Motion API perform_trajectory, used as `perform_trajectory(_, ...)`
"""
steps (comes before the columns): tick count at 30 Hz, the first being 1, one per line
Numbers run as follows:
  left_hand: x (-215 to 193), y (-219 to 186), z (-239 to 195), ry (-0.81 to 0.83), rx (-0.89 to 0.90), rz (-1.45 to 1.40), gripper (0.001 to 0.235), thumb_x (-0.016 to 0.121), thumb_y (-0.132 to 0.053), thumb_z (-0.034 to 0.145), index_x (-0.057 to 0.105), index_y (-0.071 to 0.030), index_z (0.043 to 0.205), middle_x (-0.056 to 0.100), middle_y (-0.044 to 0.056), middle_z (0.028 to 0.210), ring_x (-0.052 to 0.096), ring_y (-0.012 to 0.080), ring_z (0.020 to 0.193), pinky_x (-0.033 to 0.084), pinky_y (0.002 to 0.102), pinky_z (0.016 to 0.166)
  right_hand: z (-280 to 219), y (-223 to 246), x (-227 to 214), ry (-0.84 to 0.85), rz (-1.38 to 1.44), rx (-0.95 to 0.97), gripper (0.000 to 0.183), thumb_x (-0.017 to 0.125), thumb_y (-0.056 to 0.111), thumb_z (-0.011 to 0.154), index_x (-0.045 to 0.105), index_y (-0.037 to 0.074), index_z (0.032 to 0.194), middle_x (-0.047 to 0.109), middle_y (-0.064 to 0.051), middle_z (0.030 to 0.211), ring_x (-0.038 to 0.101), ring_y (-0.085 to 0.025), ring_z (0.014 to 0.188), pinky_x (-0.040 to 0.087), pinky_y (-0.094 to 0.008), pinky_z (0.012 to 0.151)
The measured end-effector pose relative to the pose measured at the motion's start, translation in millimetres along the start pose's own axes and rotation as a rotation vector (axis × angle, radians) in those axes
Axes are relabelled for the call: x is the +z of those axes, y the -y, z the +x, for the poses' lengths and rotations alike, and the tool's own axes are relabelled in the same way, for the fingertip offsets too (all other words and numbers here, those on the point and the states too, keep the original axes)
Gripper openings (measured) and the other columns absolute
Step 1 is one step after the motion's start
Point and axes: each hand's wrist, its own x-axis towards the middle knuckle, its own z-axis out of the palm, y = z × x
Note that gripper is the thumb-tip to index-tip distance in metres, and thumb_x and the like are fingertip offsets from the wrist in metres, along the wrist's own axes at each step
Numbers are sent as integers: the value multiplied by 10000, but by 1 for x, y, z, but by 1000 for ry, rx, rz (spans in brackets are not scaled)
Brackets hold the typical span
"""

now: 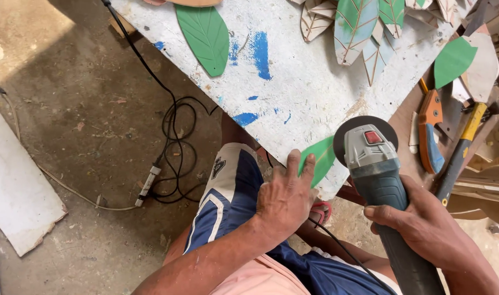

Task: Grinding the edges of leaf-shaped cutouts using a handheld angle grinder on a workbench

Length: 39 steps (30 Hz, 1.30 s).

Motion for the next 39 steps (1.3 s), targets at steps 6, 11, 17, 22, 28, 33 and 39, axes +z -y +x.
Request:
perform_trajectory(6,16,-1,0,-204,93,-18,765,859,-361,841,529,14,1420,390,195,1289,664,363,572,572,493,413,-2,1,0,1,-65,19,310,795,37,803,694,-29,1088,648,-258,780,688,-373,696,453,-443,623)
perform_trajectory(11,15,1,0,-209,93,-17,756,858,-352,823,544,0,1413,403,196,1295,675,388,583,563,506,420,0,-2,1,22,-72,16,302,797,48,804,705,-25,1082,651,-256,786,690,-375,706,457,-448,634)
perform_trajectory(17,16,1,-1,-209,102,-18,710,812,-349,854,549,1,1413,405,190,1280,679,384,674,567,509,433,-5,7,3,28,-95,40,322,794,68,811,722,-4,1116,650,-257,797,672,-381,716,452,-455,656)
perform_trajectory(22,15,2,-1,-201,117,16,737,820,-387,853,543,1,1416,409,186,1275,679,366,737,587,481,473,1,4,4,26,-132,-4,287,808,70,792,697,-29,1038,629,-237,741,559,-338,663,411,-441,608)
perform_trajectory(28,10,1,-4,-222,162,32,744,836,-350,857,532,39,1414,415,205,1223,653,370,727,580,495,414,6,19,7,0,-234,-39,417,809,141,792,662,26,1165,709,-206,850,652,-305,746,460,-414,638)
perform_trajectory(33,-2,9,-11,-123,230,-119,937,756,-458,898,343,76,1548,353,281,1457,637,412,1058,609,483,875,-6,35,4,-22,45,-69,442,716,25,837,630,27,1270,663,-279,883,574,-378,691,452,-478,624)
perform_trajectory(39,5,26,-32,-258,386,-164,588,841,-189,859,584,63,1325,448,254,1430,574,466,1284,600,481,945,-20,4,-18,-163,145,-10,346,733,-31,850,661,-35,1189,664,-363,770,588,-448,607,434,-516,546)
